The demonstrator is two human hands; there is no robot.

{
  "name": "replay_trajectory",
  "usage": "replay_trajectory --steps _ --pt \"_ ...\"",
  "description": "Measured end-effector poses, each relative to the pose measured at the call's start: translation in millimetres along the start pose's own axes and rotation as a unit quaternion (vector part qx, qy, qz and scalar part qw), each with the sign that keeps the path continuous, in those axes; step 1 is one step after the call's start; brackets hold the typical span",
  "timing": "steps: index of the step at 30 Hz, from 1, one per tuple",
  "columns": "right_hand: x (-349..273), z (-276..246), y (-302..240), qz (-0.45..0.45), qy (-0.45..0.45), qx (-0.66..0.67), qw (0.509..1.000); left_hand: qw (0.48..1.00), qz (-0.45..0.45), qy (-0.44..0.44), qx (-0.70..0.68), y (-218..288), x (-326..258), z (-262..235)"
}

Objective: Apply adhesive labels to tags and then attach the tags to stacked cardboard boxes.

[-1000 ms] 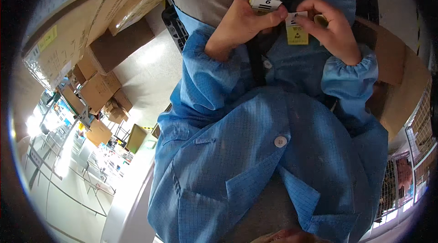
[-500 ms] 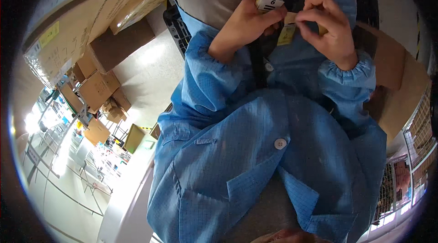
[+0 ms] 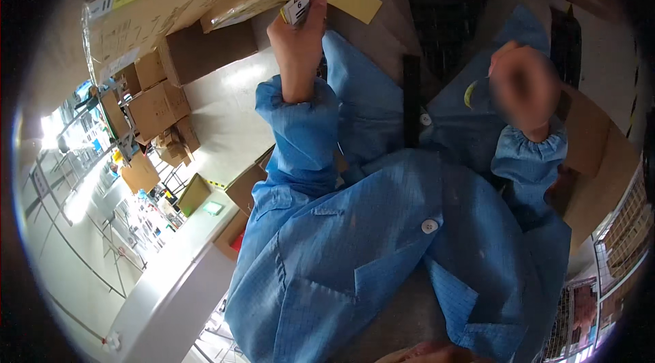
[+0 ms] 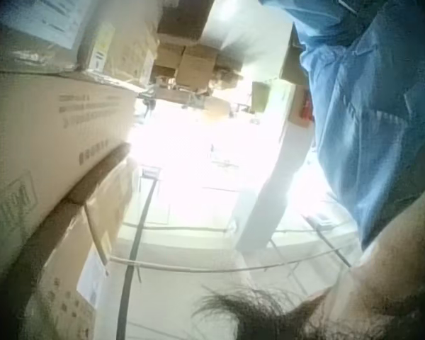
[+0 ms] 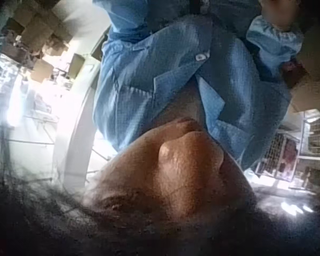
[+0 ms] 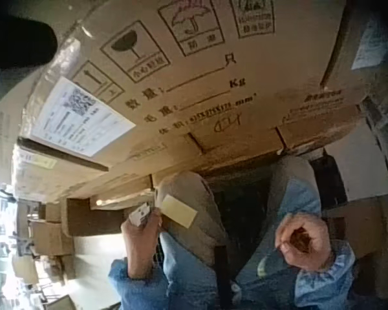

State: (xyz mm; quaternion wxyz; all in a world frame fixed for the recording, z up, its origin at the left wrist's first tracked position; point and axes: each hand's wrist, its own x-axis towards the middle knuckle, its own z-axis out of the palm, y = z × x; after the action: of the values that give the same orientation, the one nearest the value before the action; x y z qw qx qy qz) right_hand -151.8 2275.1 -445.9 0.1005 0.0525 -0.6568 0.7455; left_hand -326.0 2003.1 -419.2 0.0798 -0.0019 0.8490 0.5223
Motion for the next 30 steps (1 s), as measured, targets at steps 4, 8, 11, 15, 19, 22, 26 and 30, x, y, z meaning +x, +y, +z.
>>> replay_trajectory --steps 4,8,11,15,19,22,26,30 --pt "4 7 1 0.01 0.002 0.012 1.0 0.997 0.034 0.023 0.058 -6 4 -5" --pt "-4 3 3 0.087 -0.006 -0.069 0.994 0.998 0.021 0.06 0.02 -1 -1 -2" --pt "4 14 -4 0.122 0.009 -0.138 0.983 0.977 0.156 0.102 0.105 25 -24 -4" --pt "2 19 -6 0.158 0.021 -0.114 0.981 0.976 0.119 -0.18 0.044 68 -67 38" --pt "2 20 -7 0.137 0.0 -0.125 0.983 0.933 0.217 -0.283 0.039 49 -68 82" --pt "-4 16 -1 0.154 -0.005 -0.146 0.977 0.91 0.229 -0.333 0.088 46 -65 87" --pt "-3 10 5 0.13 -0.014 -0.157 0.979 0.912 0.234 -0.326 0.088 39 -65 94" --pt "4 4 -8 0.169 0.062 -0.167 0.969 0.93 0.23 -0.286 0.013 36 -59 104"
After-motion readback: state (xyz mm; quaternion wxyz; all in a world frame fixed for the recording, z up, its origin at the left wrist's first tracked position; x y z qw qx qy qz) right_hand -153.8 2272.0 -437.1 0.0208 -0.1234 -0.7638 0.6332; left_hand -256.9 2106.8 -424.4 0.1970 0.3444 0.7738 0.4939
